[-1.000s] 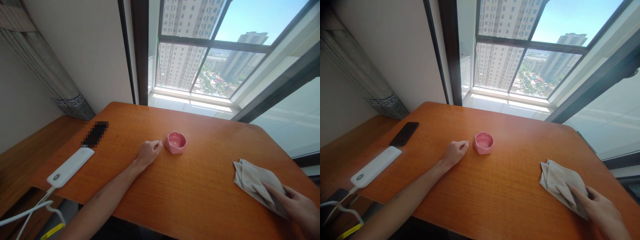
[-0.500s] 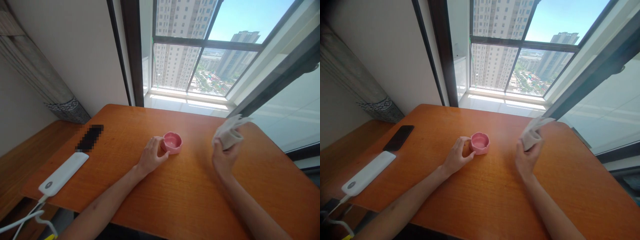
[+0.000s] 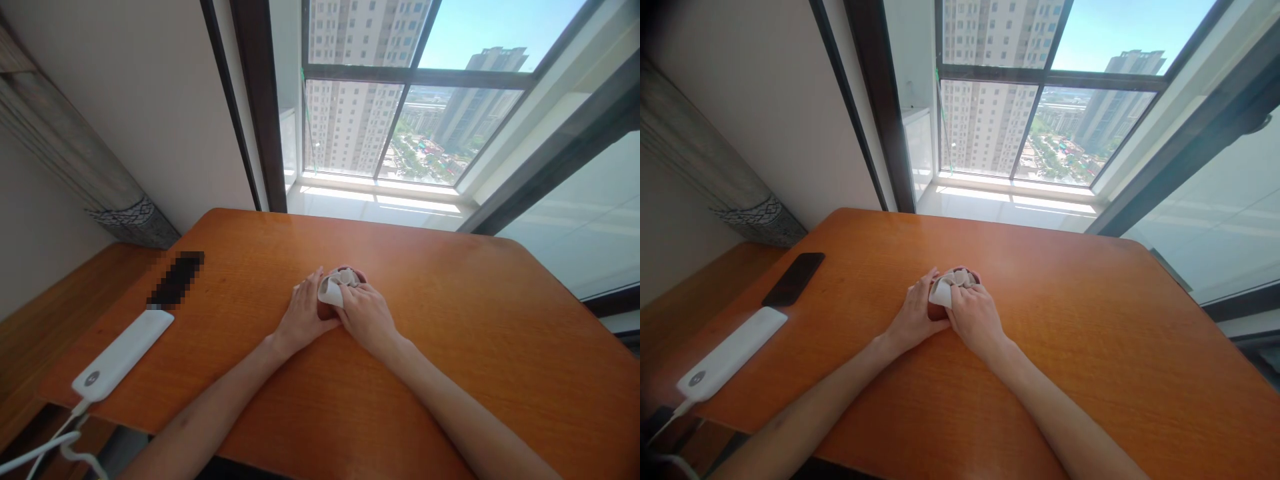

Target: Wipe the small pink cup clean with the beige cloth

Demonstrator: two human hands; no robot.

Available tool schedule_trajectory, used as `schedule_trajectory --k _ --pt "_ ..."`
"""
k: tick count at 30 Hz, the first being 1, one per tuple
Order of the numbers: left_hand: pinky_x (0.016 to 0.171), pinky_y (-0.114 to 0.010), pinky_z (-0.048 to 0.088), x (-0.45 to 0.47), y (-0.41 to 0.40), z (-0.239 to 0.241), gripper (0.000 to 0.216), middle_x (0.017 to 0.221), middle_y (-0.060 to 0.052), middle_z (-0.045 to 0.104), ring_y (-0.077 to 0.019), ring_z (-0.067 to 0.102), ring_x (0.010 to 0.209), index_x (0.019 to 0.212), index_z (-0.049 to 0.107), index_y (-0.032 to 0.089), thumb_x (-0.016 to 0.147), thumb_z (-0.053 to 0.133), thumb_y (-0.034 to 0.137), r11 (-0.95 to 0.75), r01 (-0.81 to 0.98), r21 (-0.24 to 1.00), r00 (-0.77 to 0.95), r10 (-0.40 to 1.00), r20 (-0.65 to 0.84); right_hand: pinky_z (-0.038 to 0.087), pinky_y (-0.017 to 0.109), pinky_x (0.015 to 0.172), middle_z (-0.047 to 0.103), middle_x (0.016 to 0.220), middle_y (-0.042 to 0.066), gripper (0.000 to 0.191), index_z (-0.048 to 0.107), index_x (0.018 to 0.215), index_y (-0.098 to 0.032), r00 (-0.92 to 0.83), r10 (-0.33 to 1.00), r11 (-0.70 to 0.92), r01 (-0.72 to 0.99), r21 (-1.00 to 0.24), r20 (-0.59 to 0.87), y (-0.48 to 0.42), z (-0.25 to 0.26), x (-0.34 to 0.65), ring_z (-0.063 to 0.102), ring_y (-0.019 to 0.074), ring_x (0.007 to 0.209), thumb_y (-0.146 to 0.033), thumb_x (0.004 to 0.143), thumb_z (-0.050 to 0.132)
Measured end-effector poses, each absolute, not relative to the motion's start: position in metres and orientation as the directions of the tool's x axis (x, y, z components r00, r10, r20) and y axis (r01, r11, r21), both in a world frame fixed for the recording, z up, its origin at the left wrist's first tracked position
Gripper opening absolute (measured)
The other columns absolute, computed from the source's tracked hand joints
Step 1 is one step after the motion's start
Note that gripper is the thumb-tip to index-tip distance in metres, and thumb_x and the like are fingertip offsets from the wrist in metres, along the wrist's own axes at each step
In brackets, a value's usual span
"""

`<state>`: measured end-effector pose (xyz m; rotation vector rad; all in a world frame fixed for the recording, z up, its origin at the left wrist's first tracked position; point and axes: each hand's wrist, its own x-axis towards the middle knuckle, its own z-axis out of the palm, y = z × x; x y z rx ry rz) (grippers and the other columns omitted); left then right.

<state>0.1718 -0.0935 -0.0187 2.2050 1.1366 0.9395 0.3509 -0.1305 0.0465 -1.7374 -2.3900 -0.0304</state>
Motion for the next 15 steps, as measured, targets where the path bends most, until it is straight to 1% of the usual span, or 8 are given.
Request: schedule_trajectory --k 2,3,5,7,8,10,12,15 --pt "0.123 -0.066 0.040 0.175 -0.098 -0.020 0.126 0.162 -0.020 0.050 -0.0420 0.049 0.152 0.167 0.014 0.030 0.072 0.096 0.046 -0.527 0.500 0.687 0.407 0.843 0.351 0.052 0.039 0.070 0.080 0.090 0.016 0.028 0.069 0.102 -0.016 -0.171 0.984 0.175 0.982 -0.071 0.058 -0.135 0.056 0.333 0.076 0.0302 0.077 -0.027 0.110 0.045" --pt "0.123 -0.066 0.040 0.176 -0.100 -0.021 0.125 0.162 -0.021 0.049 -0.0414 0.050 0.152 0.168 0.011 0.030 0.075 0.093 0.046 -0.535 0.484 0.693 0.412 0.838 0.359 0.048 0.037 0.064 0.080 0.089 0.016 0.030 0.070 0.105 -0.017 -0.131 0.991 0.132 0.988 -0.075 0.021 -0.137 0.061 0.325 0.076 0.0297 0.075 -0.028 0.111 0.043" --pt "0.123 -0.065 0.040 0.179 -0.104 -0.021 0.117 0.159 -0.019 0.053 -0.0378 0.054 0.148 0.169 0.004 0.031 0.086 0.085 0.043 -0.561 0.440 0.701 0.433 0.817 0.381 0.042 0.034 0.060 0.081 0.091 0.014 0.031 0.069 0.112 -0.019 -0.133 0.991 0.132 0.986 -0.099 -0.001 -0.141 0.067 0.316 0.076 0.0283 0.076 -0.029 0.112 0.040" --pt "0.121 -0.062 0.043 0.180 -0.105 -0.020 0.115 0.153 -0.017 0.059 -0.0338 0.061 0.140 0.170 -0.002 0.032 0.090 0.081 0.038 -0.555 0.396 0.732 0.432 0.816 0.385 0.039 0.032 0.061 0.081 0.092 0.012 0.029 0.068 0.114 -0.021 -0.224 0.974 0.224 0.968 -0.116 0.020 -0.145 0.070 0.316 0.075 0.0264 0.077 -0.029 0.112 0.039" --pt "0.119 -0.060 0.044 0.179 -0.104 -0.018 0.122 0.150 -0.016 0.061 -0.0328 0.063 0.136 0.170 -0.005 0.032 0.087 0.084 0.037 -0.541 0.375 0.753 0.427 0.822 0.378 0.037 0.032 0.061 0.080 0.090 0.011 0.029 0.067 0.113 -0.022 -0.282 0.959 0.284 0.952 -0.118 0.030 -0.146 0.070 0.321 0.073 0.0253 0.075 -0.029 0.112 0.039" --pt "0.120 -0.058 0.043 0.175 -0.100 -0.013 0.142 0.148 -0.015 0.064 -0.0330 0.065 0.134 0.170 -0.008 0.033 0.074 0.096 0.037 -0.519 0.337 0.785 0.441 0.824 0.356 0.033 0.032 0.060 0.079 0.084 0.009 0.029 0.067 0.109 -0.022 -0.403 0.915 0.403 0.906 -0.128 0.028 -0.148 0.069 0.335 0.069 0.0228 0.068 -0.029 0.112 0.039" --pt "0.123 -0.060 0.038 0.169 -0.092 -0.007 0.156 0.148 -0.015 0.065 -0.0347 0.064 0.137 0.171 -0.007 0.034 0.061 0.103 0.039 -0.525 0.311 0.792 0.506 0.797 0.329 0.031 0.032 0.060 0.077 0.082 0.005 0.029 0.067 0.106 -0.022 -0.507 0.862 0.503 0.848 -0.169 0.023 -0.149 0.069 0.353 0.065 0.0202 0.063 -0.029 0.112 0.039" --pt "0.127 -0.065 0.026 0.161 -0.082 0.001 0.152 0.150 -0.014 0.066 -0.0371 0.059 0.145 0.171 -0.001 0.037 0.061 0.104 0.045 -0.522 0.293 0.801 0.614 0.745 0.260 0.031 0.032 0.064 0.076 0.083 0.003 0.030 0.068 0.099 -0.023 -0.614 0.788 0.603 0.758 -0.249 0.040 -0.150 0.067 0.372 0.063 0.0177 0.065 -0.029 0.112 0.041"
